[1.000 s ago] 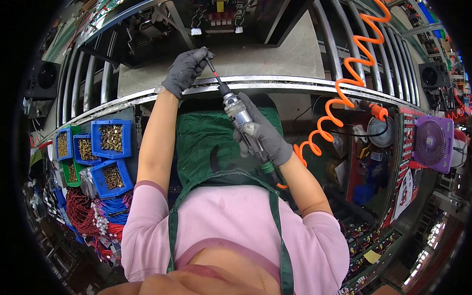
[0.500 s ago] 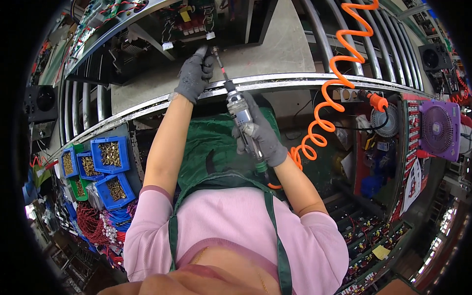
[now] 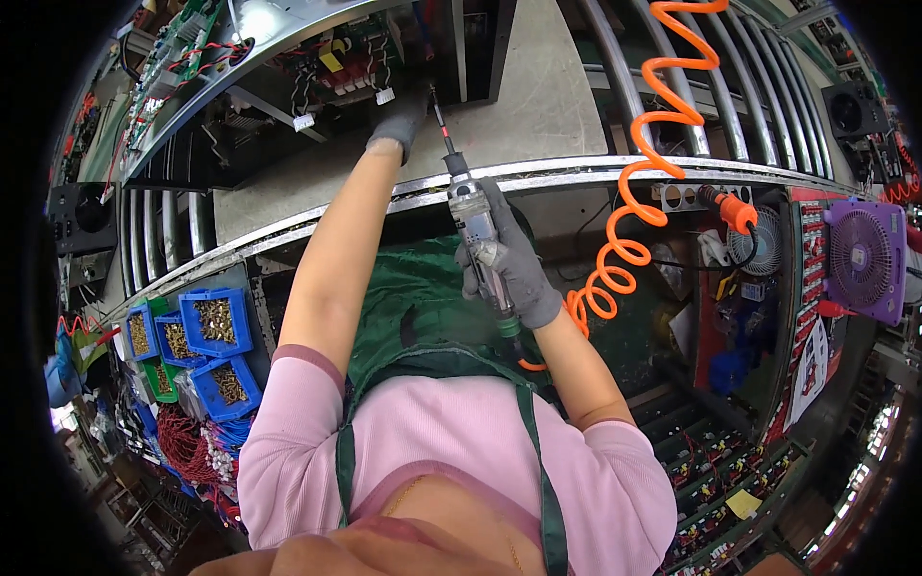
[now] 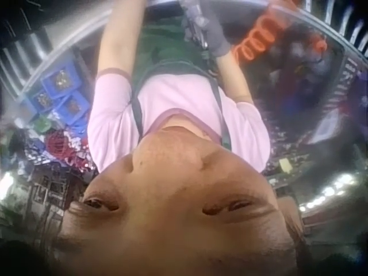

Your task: The person assembles an electronic unit by connecting internal wires to a circuit board and securing components with screws using a power screwdriver.

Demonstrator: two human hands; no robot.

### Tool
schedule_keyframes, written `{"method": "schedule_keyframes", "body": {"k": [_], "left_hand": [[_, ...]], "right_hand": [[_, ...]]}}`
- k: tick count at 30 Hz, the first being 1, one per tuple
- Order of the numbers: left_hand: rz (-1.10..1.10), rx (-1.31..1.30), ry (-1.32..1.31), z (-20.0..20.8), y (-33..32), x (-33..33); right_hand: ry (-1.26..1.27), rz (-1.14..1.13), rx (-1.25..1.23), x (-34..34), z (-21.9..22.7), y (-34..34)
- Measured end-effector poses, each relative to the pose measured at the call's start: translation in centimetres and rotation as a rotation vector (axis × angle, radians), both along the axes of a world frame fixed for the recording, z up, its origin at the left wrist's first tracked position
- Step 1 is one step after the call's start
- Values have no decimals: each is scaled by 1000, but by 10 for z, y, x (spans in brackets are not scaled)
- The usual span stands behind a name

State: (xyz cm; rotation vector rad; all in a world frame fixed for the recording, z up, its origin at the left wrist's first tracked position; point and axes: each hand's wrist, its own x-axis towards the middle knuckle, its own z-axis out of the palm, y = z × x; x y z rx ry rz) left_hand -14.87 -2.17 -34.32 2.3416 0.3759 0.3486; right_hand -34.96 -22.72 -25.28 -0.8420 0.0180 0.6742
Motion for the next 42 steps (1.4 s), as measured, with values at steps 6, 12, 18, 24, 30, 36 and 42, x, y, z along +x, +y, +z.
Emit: {"method": "schedule_keyframes", "body": {"k": [6,12,18,24,30,36,42], "left_hand": [[-51,239,45,11,-1,7],[-46,230,-69,-1,5,-9],[33,65,-207,3,3,-21],[34,156,-225,6,1,-30],[97,94,-243,29,-5,-41],[78,184,-208,34,1,-39],[54,308,-159,29,8,-37]], "right_hand": [[22,-74,52,8,3,4],[37,24,-37,18,0,7],[15,47,-83,22,-2,17],[-15,37,-81,26,-2,23],[-83,31,-181,26,3,31],[-117,8,-237,31,8,40],[-91,47,-44,34,-4,37]]}}
